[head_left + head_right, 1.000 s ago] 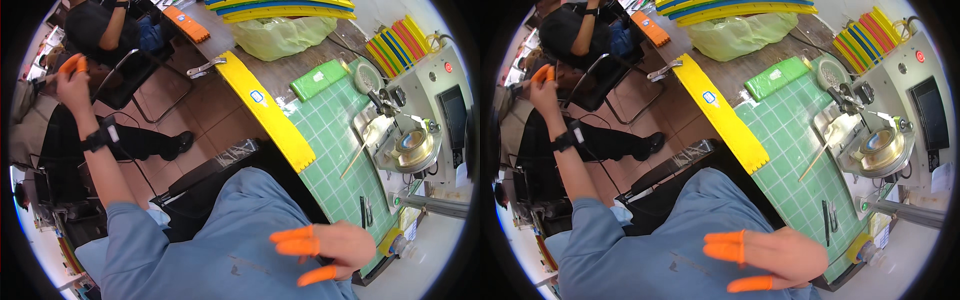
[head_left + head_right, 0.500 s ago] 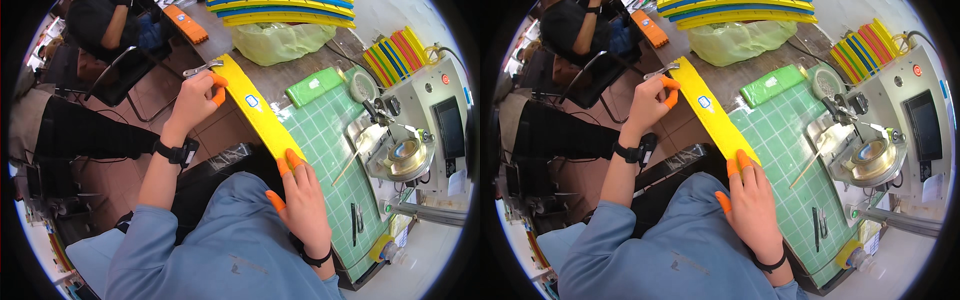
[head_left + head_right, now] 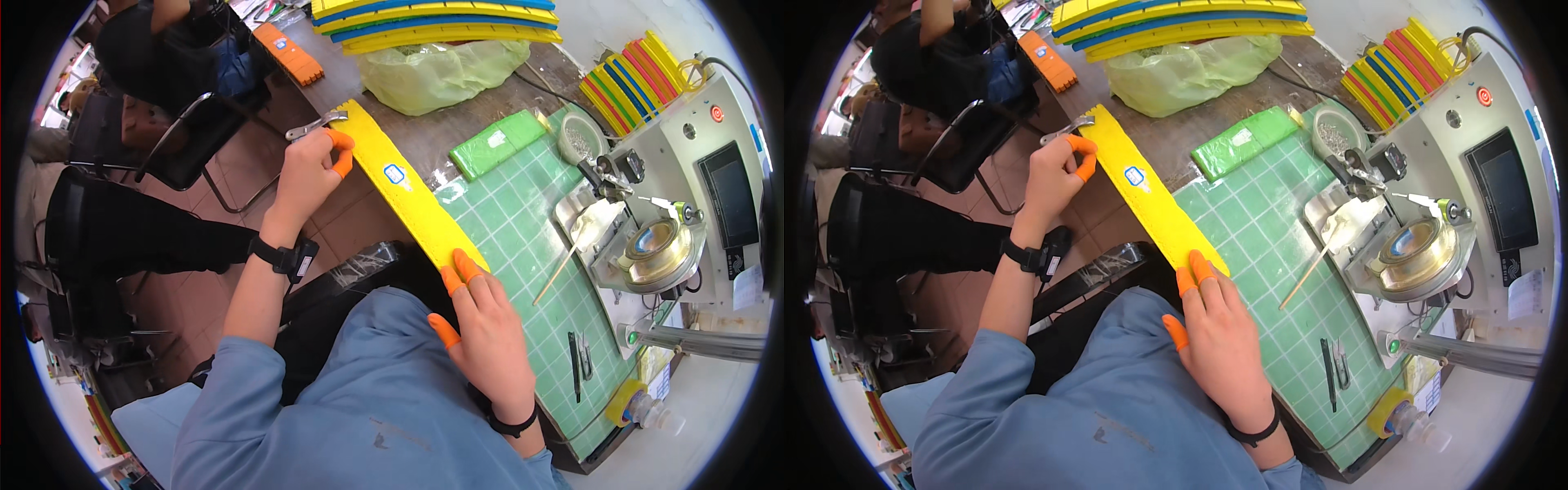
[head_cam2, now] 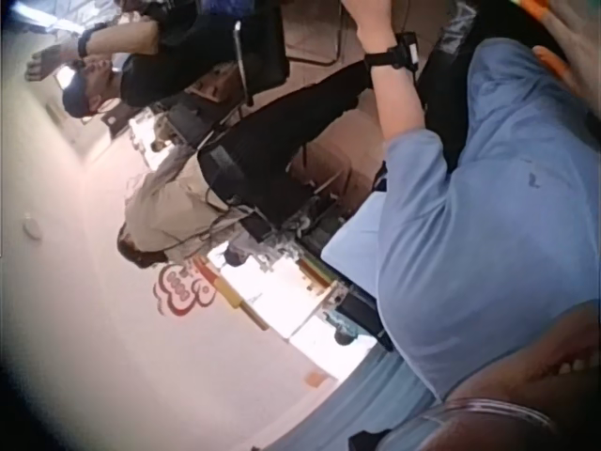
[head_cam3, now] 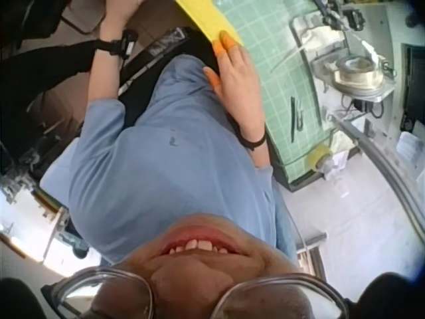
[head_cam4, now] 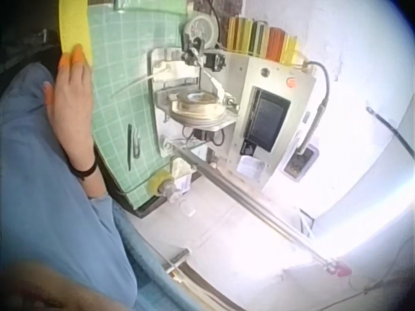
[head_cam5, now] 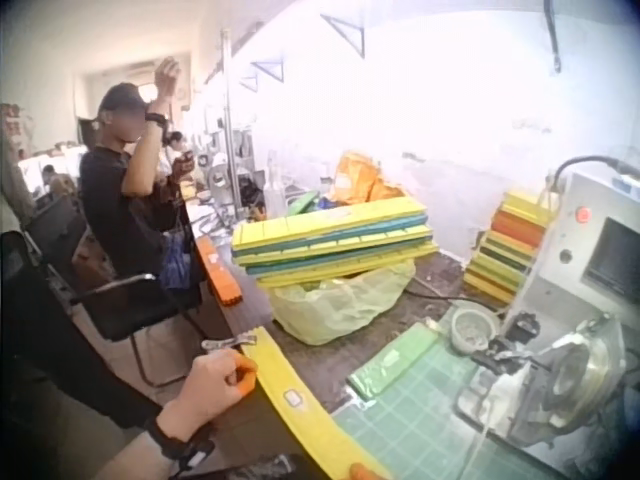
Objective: Assembling small metal components and wires using an automated winding machine, adhesive, and tweezers at a factory workstation.
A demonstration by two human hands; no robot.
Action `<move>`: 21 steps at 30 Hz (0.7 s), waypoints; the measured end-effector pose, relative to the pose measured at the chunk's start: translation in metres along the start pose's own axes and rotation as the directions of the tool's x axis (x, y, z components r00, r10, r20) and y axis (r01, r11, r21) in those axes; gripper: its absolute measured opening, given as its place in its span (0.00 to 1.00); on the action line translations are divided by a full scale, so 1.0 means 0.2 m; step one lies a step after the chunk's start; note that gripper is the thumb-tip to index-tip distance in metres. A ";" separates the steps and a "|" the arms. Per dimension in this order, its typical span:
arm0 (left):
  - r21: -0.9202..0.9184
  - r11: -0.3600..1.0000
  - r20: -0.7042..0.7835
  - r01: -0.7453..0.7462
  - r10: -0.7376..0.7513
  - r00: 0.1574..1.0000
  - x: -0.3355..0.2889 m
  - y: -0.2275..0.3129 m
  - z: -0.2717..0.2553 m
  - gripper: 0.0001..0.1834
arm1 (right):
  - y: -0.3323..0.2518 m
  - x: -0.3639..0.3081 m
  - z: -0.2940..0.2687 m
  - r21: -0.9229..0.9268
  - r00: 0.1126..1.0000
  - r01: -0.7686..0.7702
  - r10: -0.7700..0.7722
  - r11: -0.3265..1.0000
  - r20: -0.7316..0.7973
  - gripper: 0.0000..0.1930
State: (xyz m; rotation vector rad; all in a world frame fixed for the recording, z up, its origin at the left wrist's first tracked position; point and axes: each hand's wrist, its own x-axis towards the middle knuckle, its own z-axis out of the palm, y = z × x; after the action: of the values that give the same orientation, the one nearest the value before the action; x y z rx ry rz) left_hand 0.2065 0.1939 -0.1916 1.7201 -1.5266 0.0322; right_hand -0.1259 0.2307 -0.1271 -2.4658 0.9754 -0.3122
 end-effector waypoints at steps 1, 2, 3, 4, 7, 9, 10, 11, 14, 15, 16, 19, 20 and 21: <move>0.009 0.997 0.009 -0.076 0.075 0.997 0.00 -0.01 0.01 0.08 | 0.00 -0.01 0.00 -0.002 1.000 -0.002 0.002 1.000 0.001 0.31; 0.018 0.988 0.018 -0.152 0.151 0.988 -0.01 -0.02 0.02 0.08 | -0.01 -0.02 0.00 -0.005 1.000 -0.004 0.004 1.000 0.000 0.30; 0.059 0.977 0.035 -0.203 0.201 0.979 -0.02 -0.04 0.02 0.08 | -0.01 -0.02 0.00 -0.009 1.000 0.007 -0.007 1.000 -0.015 0.30; 0.069 0.975 0.019 -0.212 0.211 0.977 -0.04 -0.05 0.02 0.08 | -0.01 -0.03 0.00 -0.001 1.000 0.001 -0.001 1.000 -0.007 0.30; 0.120 0.959 -0.001 -0.256 0.258 0.966 -0.06 -0.06 0.02 0.08 | 0.01 -0.05 0.01 0.018 1.000 0.017 -0.017 1.000 -0.024 0.30; 0.153 0.940 -0.011 -0.305 0.310 0.951 -0.03 -0.04 -0.06 0.08 | 0.02 -0.05 0.03 0.043 0.999 0.039 -0.038 0.998 -0.026 0.30; 0.177 0.924 0.004 -0.339 0.344 0.939 0.01 0.01 -0.10 0.08 | 0.03 -0.06 0.04 0.025 0.998 0.039 -0.038 0.999 -0.049 0.30; 0.163 0.973 -0.007 -0.166 0.170 0.985 0.07 0.07 -0.15 0.07 | 0.03 -0.06 0.05 0.015 0.998 0.040 -0.040 0.999 -0.052 0.31; 0.218 0.972 -0.104 0.081 -0.059 0.993 0.26 0.15 -0.29 0.20 | 0.04 -0.04 0.06 -0.025 0.997 0.050 -0.052 0.998 -0.063 0.32; 0.214 0.974 -0.121 0.075 -0.050 0.991 0.35 0.17 -0.29 0.20 | 0.04 -0.03 0.07 -0.020 0.996 0.057 -0.058 0.998 -0.071 0.32; 0.395 0.910 -0.155 -0.127 0.202 0.967 0.44 0.20 -0.30 0.32 | 0.03 -0.03 0.06 -0.014 0.994 0.077 -0.078 0.997 -0.078 0.32; 0.639 0.718 0.092 -0.276 0.285 0.954 0.57 0.18 -0.31 0.60 | 0.01 -0.07 0.04 0.000 0.995 0.074 -0.074 0.997 -0.064 0.32; 0.704 0.657 0.116 -0.269 0.267 0.957 0.59 0.20 -0.28 0.60 | 0.03 -0.08 0.08 -0.030 0.985 0.131 -0.134 0.991 -0.108 0.31; 0.709 0.639 0.108 -0.298 0.320 0.941 0.62 0.17 -0.24 0.62 | 0.07 -0.10 0.13 -0.027 0.978 0.159 -0.162 0.987 -0.134 0.31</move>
State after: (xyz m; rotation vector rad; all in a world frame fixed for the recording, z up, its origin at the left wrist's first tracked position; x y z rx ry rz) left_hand 0.2336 0.1216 -0.0777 1.9784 -1.9224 0.9594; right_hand -0.1384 0.2438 -0.1577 -2.5716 0.8357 -0.5343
